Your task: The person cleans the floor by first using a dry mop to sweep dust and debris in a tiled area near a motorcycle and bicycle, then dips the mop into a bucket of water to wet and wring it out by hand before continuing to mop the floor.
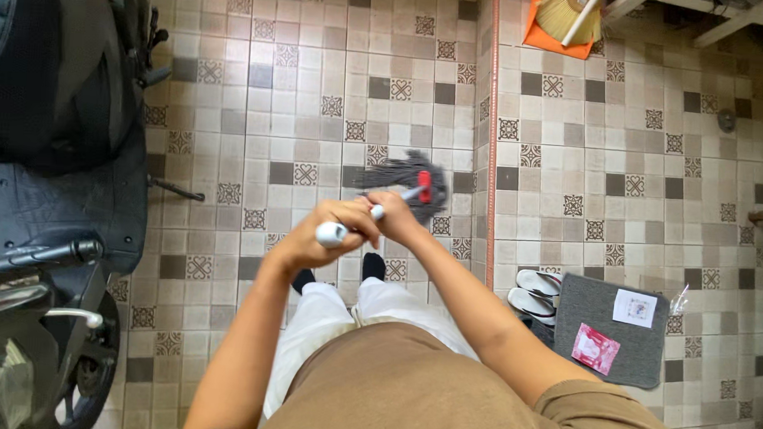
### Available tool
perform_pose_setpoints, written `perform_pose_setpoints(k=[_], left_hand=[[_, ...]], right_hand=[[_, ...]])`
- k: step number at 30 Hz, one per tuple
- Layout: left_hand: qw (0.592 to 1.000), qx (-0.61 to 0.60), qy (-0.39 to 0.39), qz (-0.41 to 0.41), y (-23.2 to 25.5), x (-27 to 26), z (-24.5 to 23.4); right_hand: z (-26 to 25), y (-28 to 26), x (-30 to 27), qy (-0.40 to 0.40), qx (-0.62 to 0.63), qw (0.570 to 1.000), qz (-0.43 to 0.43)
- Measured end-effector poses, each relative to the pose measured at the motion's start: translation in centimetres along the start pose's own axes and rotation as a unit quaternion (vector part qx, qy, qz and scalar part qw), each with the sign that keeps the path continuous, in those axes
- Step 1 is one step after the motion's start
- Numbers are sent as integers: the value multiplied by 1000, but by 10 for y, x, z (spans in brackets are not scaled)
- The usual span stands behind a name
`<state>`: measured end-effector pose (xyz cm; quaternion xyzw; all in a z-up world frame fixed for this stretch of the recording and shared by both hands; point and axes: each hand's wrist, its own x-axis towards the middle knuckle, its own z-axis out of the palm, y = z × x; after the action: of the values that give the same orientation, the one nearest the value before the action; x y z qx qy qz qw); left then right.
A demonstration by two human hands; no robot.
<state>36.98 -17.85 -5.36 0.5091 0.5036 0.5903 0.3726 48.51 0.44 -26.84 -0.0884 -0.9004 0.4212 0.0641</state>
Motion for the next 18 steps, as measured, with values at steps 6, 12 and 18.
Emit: perform_pose_setpoints(k=[6, 12, 18], left_hand=[[986, 65, 54, -141, -43, -10, 32], [973, 87, 95, -190, -13, -35, -3], [966, 152, 132, -159, 74, -52, -55]], right_hand=[[1, 60, -23, 13, -62, 998, -1], [53, 51, 2, 25, -92, 995, 2], [92, -55, 57, 10, 69, 997, -13]])
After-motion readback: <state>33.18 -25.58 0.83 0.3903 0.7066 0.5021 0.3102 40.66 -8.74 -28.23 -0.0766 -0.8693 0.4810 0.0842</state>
